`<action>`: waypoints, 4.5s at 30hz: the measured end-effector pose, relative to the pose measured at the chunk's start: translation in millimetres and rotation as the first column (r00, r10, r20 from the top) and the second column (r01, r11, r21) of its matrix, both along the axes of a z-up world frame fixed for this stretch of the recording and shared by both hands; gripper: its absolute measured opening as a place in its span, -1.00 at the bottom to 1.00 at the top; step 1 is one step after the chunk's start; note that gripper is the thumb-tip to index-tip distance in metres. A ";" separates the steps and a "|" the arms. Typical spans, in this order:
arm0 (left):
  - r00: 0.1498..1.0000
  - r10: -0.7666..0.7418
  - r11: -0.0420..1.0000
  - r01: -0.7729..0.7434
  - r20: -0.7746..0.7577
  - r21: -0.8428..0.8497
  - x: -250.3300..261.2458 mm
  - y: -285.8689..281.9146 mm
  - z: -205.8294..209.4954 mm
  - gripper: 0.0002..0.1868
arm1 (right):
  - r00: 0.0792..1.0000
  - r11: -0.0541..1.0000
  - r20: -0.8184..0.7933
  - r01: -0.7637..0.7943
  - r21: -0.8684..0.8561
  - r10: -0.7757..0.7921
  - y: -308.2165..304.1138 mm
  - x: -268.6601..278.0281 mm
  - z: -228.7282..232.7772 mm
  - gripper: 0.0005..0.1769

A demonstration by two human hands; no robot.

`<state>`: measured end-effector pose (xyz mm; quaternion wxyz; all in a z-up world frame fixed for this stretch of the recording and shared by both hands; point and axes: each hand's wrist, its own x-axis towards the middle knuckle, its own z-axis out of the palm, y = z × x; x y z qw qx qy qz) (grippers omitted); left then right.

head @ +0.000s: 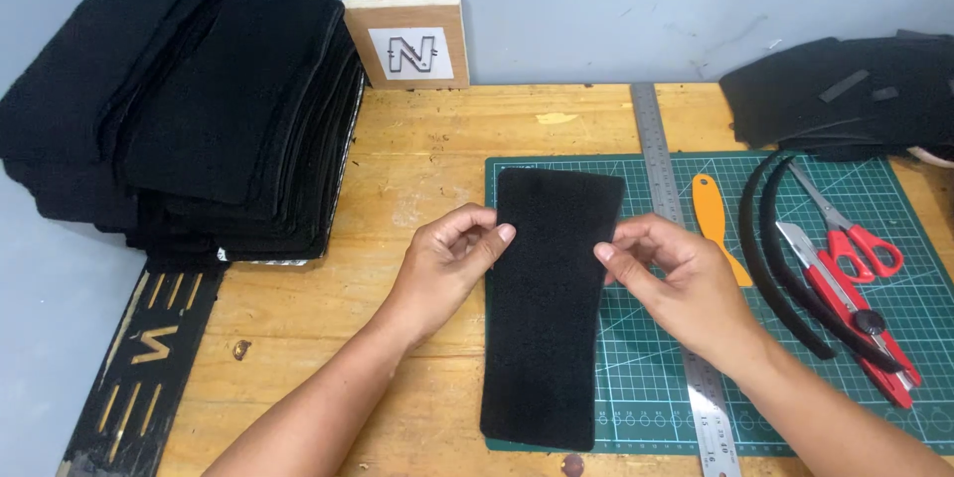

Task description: The person smooths a rectangular piece of black fabric on a cutting mat using an orange plastic scraper. They then trim the corners of the fabric with red scissors. Finally, the person measures a larger piece of black fabric with a metal ruler.

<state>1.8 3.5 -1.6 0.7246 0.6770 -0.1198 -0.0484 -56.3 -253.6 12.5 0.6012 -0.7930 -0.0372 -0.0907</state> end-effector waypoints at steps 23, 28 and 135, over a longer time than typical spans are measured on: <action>0.998 -0.032 0.990 0.038 -0.048 0.137 -10.5 1.1 23.3 -0.80 | 0.979 0.991 -0.175 0.091 -0.096 -0.106 6.4 -3.7 10.4 -0.91; 0.999 -0.006 0.996 0.011 -0.054 0.089 -8.6 0.3 15.8 -0.79 | 0.983 0.993 -0.167 0.066 -0.094 -0.082 4.6 -1.9 4.7 -0.91; 0.993 0.030 0.987 -0.011 -0.117 0.163 -19.6 -8.4 28.0 -0.80 | 0.753 0.239 -0.205 -0.064 -0.969 -0.626 -113.8 4.8 88.0 -0.61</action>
